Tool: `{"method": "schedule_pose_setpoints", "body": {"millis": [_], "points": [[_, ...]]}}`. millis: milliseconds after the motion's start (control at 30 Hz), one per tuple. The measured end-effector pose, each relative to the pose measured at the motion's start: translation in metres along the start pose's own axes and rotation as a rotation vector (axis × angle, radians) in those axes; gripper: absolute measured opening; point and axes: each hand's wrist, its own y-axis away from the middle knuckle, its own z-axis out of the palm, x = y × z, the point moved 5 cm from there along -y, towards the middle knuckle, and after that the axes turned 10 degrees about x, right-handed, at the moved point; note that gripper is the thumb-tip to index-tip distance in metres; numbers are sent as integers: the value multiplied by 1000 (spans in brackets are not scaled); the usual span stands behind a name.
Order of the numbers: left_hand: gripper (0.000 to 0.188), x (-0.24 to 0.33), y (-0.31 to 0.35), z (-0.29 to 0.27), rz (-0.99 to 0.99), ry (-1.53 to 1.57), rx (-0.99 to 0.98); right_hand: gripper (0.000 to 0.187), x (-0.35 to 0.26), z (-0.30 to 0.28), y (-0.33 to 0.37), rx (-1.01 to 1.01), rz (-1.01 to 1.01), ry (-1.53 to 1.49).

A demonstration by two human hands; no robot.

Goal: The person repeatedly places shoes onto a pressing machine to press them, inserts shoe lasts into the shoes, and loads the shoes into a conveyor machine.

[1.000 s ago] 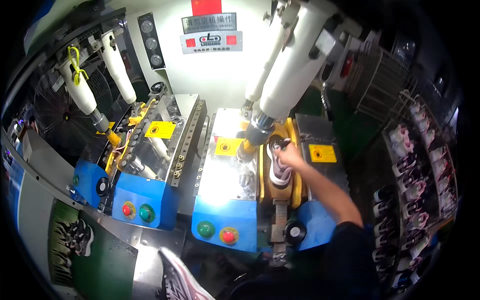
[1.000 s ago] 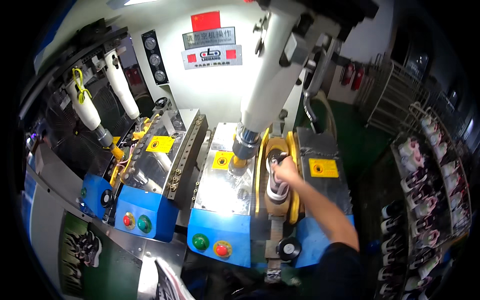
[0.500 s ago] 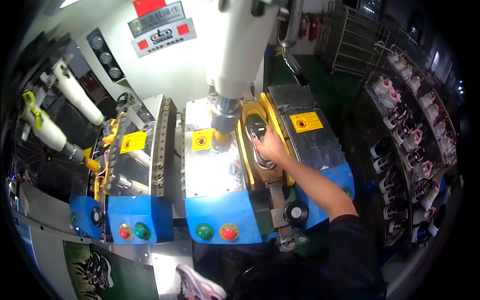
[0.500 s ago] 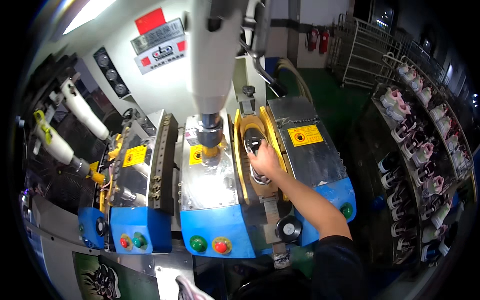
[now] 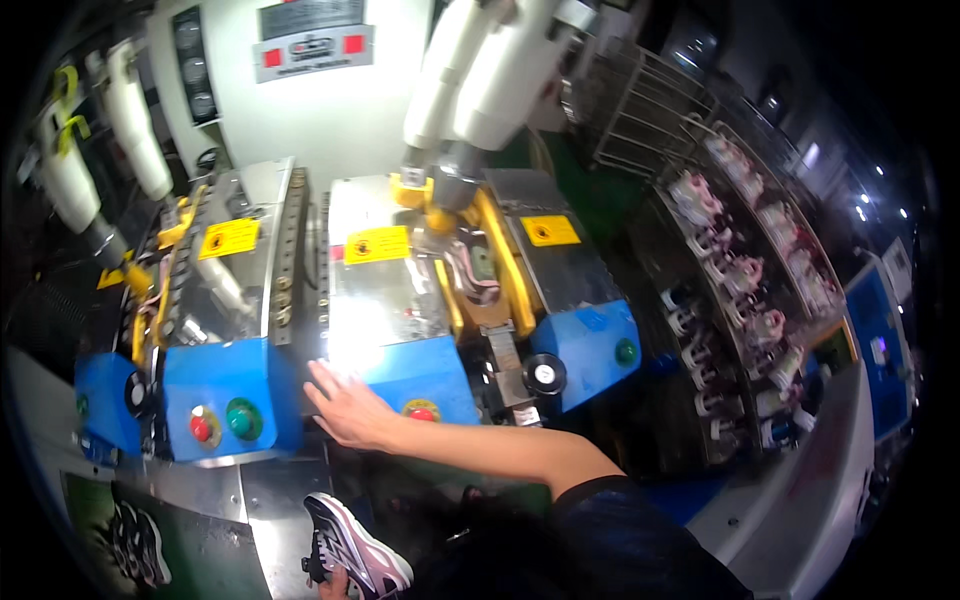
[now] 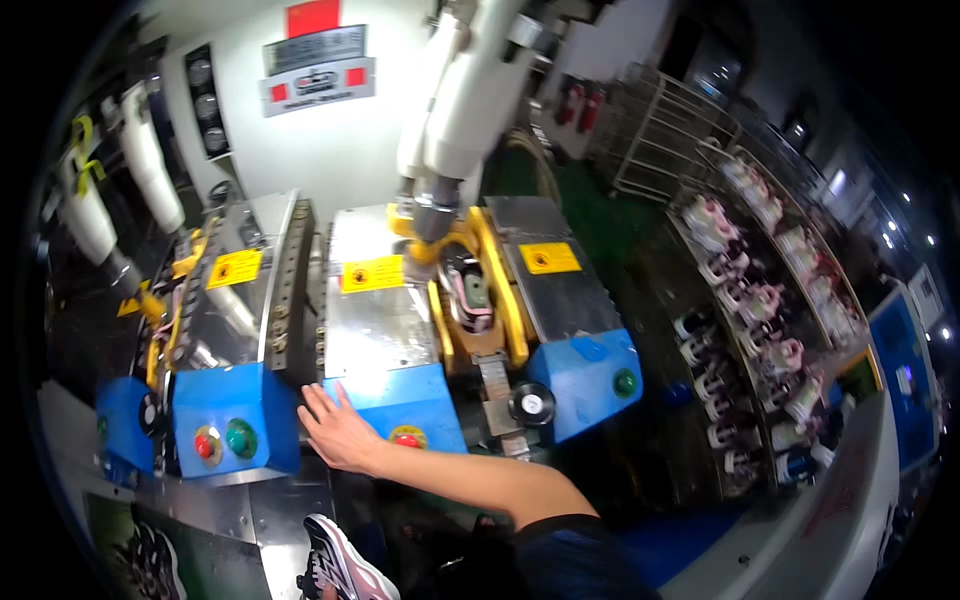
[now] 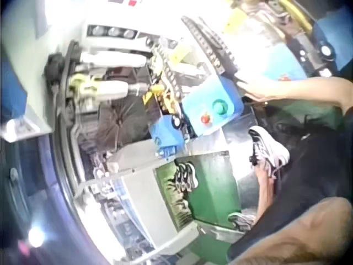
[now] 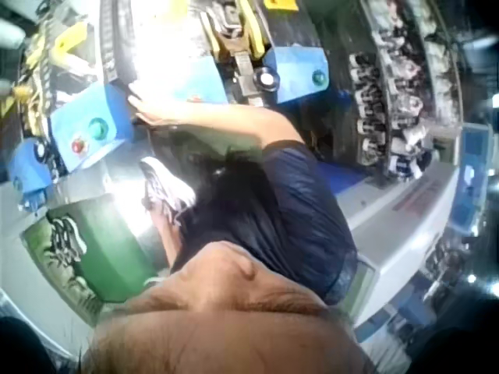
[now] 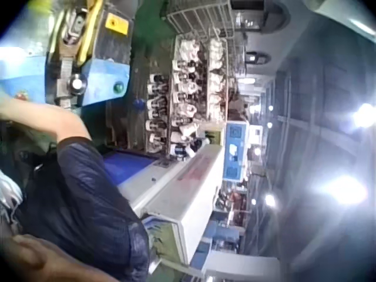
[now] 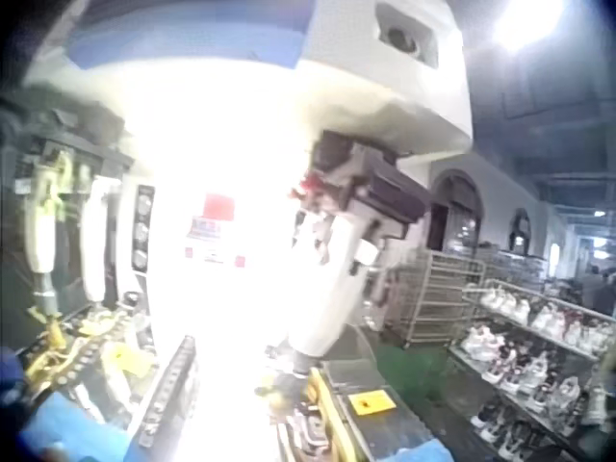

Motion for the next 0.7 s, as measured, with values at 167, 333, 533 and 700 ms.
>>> {"method": "schedule_pose_setpoints", "body": {"millis": [167, 333, 533, 700], "points": [[62, 0, 30, -43, 225, 329, 127, 30, -105, 10, 77, 127, -19, -726], [57, -11, 16, -111, 380, 67, 531, 17, -171, 17, 151, -252, 330, -999], [69, -36, -102, -178, 555, -76, 737, 15, -213, 77, 113, -384, 366, -927], [74, -33, -120, -192, 448, 100, 98, 18, -293, 150, 80, -420, 215, -978]]}}
